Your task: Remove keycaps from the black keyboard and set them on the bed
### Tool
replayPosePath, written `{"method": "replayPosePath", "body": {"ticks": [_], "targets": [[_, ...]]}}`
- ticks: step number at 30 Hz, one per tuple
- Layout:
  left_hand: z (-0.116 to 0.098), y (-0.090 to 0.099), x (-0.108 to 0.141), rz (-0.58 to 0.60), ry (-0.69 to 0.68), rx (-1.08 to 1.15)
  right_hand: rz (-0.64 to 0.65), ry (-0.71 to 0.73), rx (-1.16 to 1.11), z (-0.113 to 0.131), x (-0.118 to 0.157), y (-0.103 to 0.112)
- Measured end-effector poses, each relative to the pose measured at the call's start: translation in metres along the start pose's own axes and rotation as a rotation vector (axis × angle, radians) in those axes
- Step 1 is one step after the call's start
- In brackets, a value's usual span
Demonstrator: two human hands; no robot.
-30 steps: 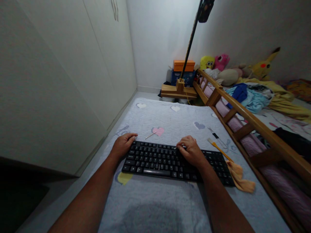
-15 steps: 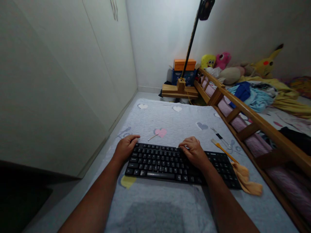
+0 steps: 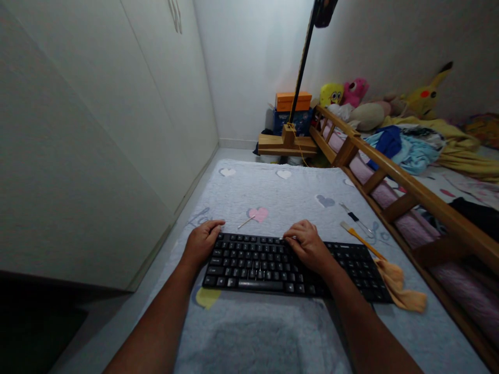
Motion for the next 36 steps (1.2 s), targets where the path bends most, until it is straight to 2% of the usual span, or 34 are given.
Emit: {"method": "replayPosePath", "body": {"ticks": [10,19,25,36], "targets": [[-0.0013,0.0004,0.0002,-0.006,-0.02,0.009,0.017,0.053,-0.032,0.0068,0.0023,0.0021],[-0.0049,0.0019,-0.0006,-0.012,0.001,0.012,-0.021,0.005,-0.002,0.0041,0.0017,0.0003],[-0.006,0.0072,-0.0002,-0.089,-0.009,0.025,-0.05,-0.02,-0.001,0.0041,0.0014,-0.0003],[-0.0069,0.0046,-0.0018,-0.077,-0.041,-0.001,-0.087,-0.032,0.026,0.0027,0.0023,-0.0003]]}}
Point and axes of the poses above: each hand's wrist, its own x-axis away from the middle knuckle, its own y-axis out of the back of the hand, z = x × y, the point moved 7 cm from there along -x, towards the middle knuckle, and after that the axes turned 11 degrees about x, right-handed, at the moved point
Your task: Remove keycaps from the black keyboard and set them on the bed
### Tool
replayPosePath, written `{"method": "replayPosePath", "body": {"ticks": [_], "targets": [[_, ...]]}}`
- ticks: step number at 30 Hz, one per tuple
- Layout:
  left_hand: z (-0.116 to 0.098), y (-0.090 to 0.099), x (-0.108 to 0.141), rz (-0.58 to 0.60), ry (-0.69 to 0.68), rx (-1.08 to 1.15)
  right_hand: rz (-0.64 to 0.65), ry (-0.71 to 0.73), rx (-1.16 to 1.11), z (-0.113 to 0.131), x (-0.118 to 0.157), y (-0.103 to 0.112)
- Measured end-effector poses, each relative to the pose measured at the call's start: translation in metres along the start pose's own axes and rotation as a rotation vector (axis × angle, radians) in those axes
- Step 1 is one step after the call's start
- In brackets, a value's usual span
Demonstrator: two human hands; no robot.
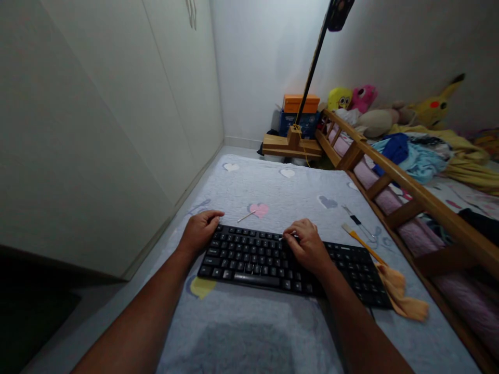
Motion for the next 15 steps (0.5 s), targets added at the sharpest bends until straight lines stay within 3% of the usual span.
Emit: {"method": "replayPosePath", "body": {"ticks": [15], "targets": [[0.0016,-0.0039,-0.0027,0.059,-0.008,-0.049,0.028,-0.021,0.015,-0.0002,-0.0032,-0.0027]]}}
Point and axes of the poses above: each hand's wrist, its own x-axis away from the middle knuckle, its own y-axis out of the back of the hand, z = x × y, the point moved 7 cm from there along -x, towards the middle knuckle, and after that the axes turned 11 degrees about x, right-handed, at the moved point
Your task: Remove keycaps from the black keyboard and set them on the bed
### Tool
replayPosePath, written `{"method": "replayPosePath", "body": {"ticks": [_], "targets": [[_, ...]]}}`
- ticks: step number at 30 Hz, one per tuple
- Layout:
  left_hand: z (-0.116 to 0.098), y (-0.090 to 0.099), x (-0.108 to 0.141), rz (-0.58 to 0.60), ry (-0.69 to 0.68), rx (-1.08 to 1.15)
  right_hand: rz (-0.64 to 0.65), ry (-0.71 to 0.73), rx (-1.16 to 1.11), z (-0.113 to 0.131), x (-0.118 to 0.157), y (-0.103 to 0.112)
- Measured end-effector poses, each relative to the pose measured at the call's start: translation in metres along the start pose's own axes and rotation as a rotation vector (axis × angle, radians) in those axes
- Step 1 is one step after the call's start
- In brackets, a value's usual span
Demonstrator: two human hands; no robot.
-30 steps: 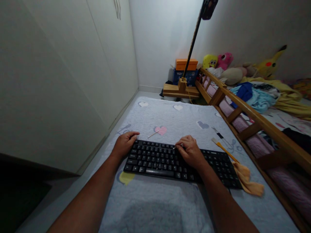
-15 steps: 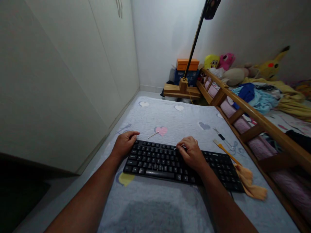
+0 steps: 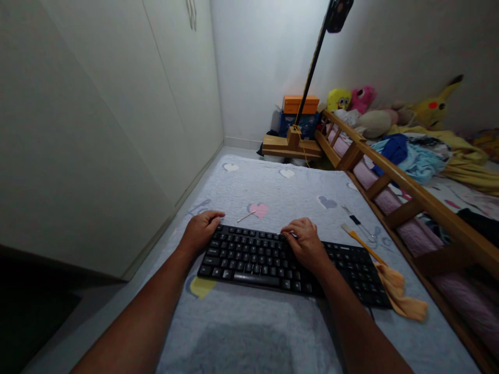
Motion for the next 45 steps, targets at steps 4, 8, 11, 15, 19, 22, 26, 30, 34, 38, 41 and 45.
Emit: {"method": "replayPosePath", "body": {"ticks": [4,8,11,15,19,22,26,30,34,38,41,45], "targets": [[-0.001,0.0,0.001,-0.001,0.002,0.002,0.008,0.02,-0.007,0.004,-0.001,-0.003],[0.0,0.0,0.001,0.001,-0.004,0.004,0.024,0.028,-0.007,0.008,-0.003,-0.007],[0.001,0.0,0.0,0.008,0.001,-0.003,0.035,0.031,-0.005,0.011,-0.005,-0.008],[-0.001,0.0,0.0,0.009,-0.003,0.0,0.03,0.01,0.003,0.008,-0.005,-0.004],[-0.001,0.0,0.0,0.005,0.012,-0.004,0.003,-0.003,0.016,0.001,-0.002,0.002],[0.0,0.0,0.0,0.004,0.017,-0.001,-0.008,0.0,0.028,-0.001,-0.001,0.003],[-0.002,0.0,0.0,0.003,0.01,-0.001,-0.002,0.0,0.017,0.002,-0.003,-0.001],[-0.004,0.001,0.0,0.003,0.009,0.0,0.013,0.033,-0.001,0.01,-0.004,-0.004],[-0.002,0.0,0.0,0.006,0.003,0.005,0.025,0.057,0.008,0.013,-0.004,-0.004],[0.0,0.0,0.0,0.007,0.004,-0.005,0.042,0.074,0.002,0.015,-0.003,-0.002],[0.0,0.0,0.0,0.012,0.001,-0.014,0.051,0.082,-0.003,0.018,-0.002,0.0],[0.0,0.0,0.0,0.011,0.002,-0.009,0.051,0.102,-0.019,0.022,-0.001,0.001]]}}
Point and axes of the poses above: each hand's wrist, its own x-axis away from the middle knuckle, its own y-axis out of the back of the hand, z = x × y, the point moved 7 cm from there along -x, towards the middle knuckle, and after that the axes turned 11 degrees about x, right-handed, at the moved point
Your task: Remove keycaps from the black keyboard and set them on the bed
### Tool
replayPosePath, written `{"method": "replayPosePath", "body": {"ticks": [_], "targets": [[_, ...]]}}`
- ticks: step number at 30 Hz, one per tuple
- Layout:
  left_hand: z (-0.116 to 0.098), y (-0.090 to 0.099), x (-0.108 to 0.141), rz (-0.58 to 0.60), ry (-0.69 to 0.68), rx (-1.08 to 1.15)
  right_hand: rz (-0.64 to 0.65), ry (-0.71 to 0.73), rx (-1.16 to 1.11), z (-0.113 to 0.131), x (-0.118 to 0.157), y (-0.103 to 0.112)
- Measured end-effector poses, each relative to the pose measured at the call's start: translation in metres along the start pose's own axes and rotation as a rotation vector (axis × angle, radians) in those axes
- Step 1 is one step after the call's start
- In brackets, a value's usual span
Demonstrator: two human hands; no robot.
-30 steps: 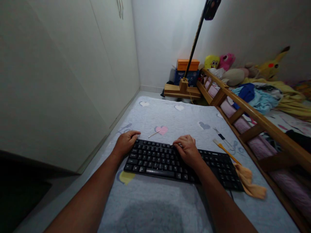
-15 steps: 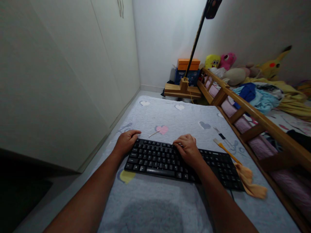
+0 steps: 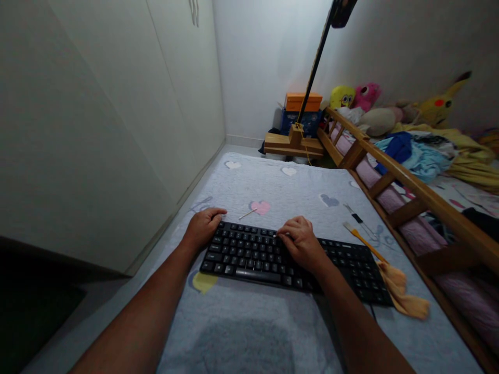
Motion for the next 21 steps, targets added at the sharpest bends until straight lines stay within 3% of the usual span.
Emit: {"method": "replayPosePath", "body": {"ticks": [11,21], "targets": [[-0.001,0.0,0.0,0.0,0.009,-0.007,-0.013,-0.026,0.023,-0.017,0.006,0.004],[-0.003,0.001,0.0,-0.001,0.019,-0.01,-0.008,0.0,-0.001,-0.004,0.001,-0.002]]}}
Point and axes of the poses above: each hand's wrist, its own x-axis away from the middle knuckle, its own y-axis out of the back of the hand, z = x × y, the point moved 7 cm from there along -x, towards the middle knuckle, and after that the axes turned 11 degrees about x, right-handed, at the moved point
